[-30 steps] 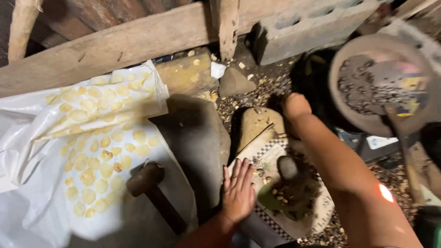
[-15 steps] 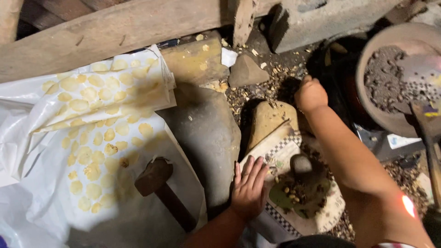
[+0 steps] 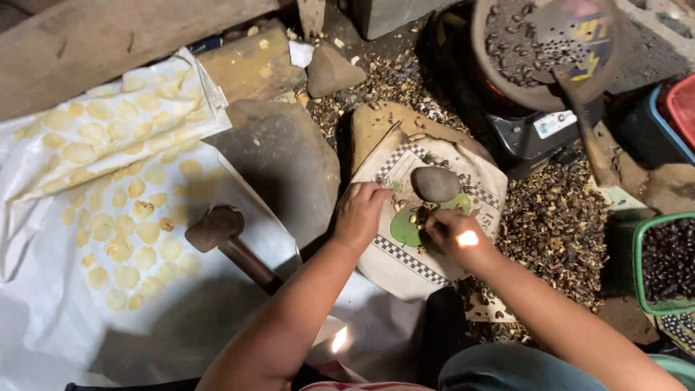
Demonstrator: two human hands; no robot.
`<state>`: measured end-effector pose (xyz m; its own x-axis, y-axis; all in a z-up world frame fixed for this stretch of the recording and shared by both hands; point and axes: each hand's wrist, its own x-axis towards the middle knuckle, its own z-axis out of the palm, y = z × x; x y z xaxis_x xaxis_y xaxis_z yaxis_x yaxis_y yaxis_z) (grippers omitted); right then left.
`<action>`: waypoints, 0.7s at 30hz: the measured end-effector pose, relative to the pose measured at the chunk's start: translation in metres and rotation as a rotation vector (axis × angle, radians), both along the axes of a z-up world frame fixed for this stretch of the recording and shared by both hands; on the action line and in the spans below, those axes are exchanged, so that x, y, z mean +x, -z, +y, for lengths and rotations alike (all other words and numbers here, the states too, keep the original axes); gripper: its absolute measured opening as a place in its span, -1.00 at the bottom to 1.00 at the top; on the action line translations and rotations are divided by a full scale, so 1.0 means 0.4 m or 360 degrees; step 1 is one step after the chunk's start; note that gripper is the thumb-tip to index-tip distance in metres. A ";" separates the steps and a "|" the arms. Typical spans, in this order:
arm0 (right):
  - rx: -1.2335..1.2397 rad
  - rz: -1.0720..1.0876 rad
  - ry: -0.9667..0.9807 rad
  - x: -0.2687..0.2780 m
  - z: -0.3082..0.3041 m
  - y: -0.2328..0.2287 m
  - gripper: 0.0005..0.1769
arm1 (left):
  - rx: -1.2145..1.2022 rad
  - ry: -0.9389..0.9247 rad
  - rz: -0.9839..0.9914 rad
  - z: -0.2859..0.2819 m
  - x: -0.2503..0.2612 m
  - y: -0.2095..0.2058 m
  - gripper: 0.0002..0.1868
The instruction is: Cracking nuts with a wooden mallet and peeling the kernels manually on the floor.
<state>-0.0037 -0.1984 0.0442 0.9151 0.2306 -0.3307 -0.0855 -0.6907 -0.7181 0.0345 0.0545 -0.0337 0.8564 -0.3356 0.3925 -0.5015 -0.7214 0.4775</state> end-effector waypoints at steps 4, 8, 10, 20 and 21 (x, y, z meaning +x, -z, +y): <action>-0.0930 -0.0679 -0.0849 -0.014 0.073 -0.072 -0.88 | -0.0755 -0.0264 0.0637 -0.022 -0.010 -0.100 -0.82; -0.0226 -0.0020 -0.0009 -0.011 -0.021 0.089 -0.75 | -0.1676 -0.0659 0.1523 -0.052 -0.012 -0.194 -0.80; -0.0131 -0.0080 -0.0045 0.005 -0.006 0.062 -0.77 | -0.1203 -0.0568 0.1219 -0.071 -0.028 -0.119 -0.91; -0.0332 0.0199 -0.0091 0.025 -0.041 0.056 -0.66 | -0.0031 -0.0566 0.1204 -0.143 -0.024 -0.037 -0.85; -0.0328 0.0194 -0.0098 0.043 -0.062 0.077 -0.66 | -0.0029 -0.0575 0.1200 -0.134 -0.029 -0.030 -0.85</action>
